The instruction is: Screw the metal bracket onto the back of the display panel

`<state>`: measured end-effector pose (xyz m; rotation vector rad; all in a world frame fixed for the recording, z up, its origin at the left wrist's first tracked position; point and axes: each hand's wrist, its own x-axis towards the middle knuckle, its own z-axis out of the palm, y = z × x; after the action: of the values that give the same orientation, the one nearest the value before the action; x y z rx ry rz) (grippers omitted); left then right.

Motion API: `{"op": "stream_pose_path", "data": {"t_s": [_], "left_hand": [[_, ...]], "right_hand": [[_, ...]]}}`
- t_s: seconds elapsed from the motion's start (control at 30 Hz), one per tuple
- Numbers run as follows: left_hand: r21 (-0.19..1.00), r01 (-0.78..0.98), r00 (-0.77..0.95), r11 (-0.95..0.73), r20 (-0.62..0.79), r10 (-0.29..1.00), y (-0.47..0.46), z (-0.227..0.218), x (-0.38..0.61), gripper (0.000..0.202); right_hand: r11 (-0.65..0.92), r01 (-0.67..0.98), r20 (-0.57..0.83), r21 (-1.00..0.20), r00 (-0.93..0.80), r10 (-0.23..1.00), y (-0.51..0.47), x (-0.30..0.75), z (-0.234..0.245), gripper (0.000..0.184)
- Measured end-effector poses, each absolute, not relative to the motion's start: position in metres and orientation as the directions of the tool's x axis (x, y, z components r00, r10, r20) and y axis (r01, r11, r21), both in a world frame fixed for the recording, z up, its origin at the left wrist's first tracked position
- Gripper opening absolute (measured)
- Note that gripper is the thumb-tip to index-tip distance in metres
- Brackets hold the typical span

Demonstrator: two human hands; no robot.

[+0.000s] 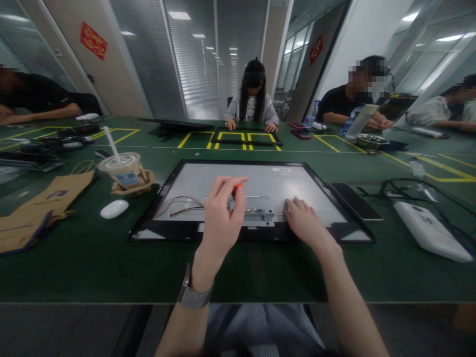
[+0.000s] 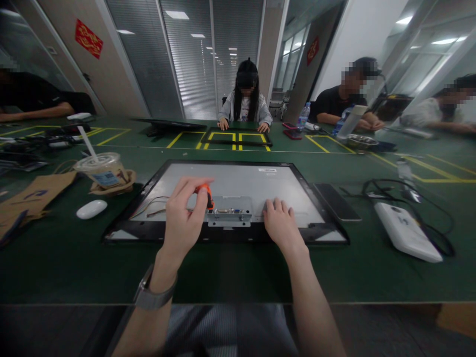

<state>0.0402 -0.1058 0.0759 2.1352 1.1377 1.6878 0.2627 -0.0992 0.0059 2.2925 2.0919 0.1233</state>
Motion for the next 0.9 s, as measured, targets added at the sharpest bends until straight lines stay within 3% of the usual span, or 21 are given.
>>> {"op": "stream_pose_path", "data": {"t_s": [0.9], "left_hand": [[0.592, 0.46, 0.055, -0.661, 0.724, 0.687, -0.105, 0.0743, 0.0401, 0.023]], "right_hand": [[-0.095, 0.992, 0.03, 0.077, 0.093, 0.995, -0.0996, 0.2618, 0.0064, 0.043]]}}
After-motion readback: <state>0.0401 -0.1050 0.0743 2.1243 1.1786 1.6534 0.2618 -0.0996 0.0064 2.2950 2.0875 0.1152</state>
